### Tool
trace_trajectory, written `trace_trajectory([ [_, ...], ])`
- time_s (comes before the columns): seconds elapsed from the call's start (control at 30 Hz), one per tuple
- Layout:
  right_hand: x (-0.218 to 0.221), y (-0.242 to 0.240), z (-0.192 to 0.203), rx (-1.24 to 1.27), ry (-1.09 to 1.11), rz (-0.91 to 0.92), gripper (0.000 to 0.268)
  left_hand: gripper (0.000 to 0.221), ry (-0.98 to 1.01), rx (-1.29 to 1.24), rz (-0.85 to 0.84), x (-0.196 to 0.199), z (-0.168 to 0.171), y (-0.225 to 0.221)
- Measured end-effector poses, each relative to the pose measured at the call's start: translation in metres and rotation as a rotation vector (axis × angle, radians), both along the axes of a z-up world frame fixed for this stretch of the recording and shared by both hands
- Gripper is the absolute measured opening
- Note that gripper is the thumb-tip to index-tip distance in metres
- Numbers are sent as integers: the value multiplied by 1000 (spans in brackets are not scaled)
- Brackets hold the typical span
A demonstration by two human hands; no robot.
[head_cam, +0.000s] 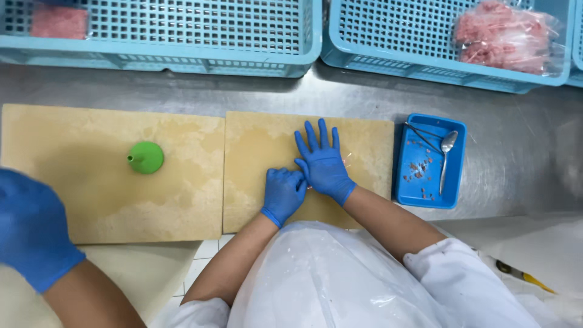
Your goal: The person packs portions of ground meat into small plastic bags, flattens the meat inside the bags by hand, and places the filled bags into blue plastic crates.
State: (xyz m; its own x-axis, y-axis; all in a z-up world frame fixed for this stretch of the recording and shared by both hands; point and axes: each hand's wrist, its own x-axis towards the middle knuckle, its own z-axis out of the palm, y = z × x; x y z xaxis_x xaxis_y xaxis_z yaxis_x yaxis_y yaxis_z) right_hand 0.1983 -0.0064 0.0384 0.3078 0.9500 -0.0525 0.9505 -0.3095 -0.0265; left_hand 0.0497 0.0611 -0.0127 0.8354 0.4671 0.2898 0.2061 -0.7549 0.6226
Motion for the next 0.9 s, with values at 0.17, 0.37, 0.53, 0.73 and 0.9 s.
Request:
trace_trajectory([
  [0.17,2,6,0,-5,17,-1,66,9,16,-1,36,-2,-16,-2],
  [0.37,20,-14,-7,13,25,-34,71,7,1,-19,-4,-1,13,3],
  [0.53,18,-7,-3,-4,-2,-64,68,8,-10,0,10,-1,13,1],
  [0.73,8,2,11,9,-3,-69,64,9,-9,50,-16,6,-3,7],
  [0.9,20,-8,1,50,60,-57,67,8,-1,15,-20,3,17,8],
])
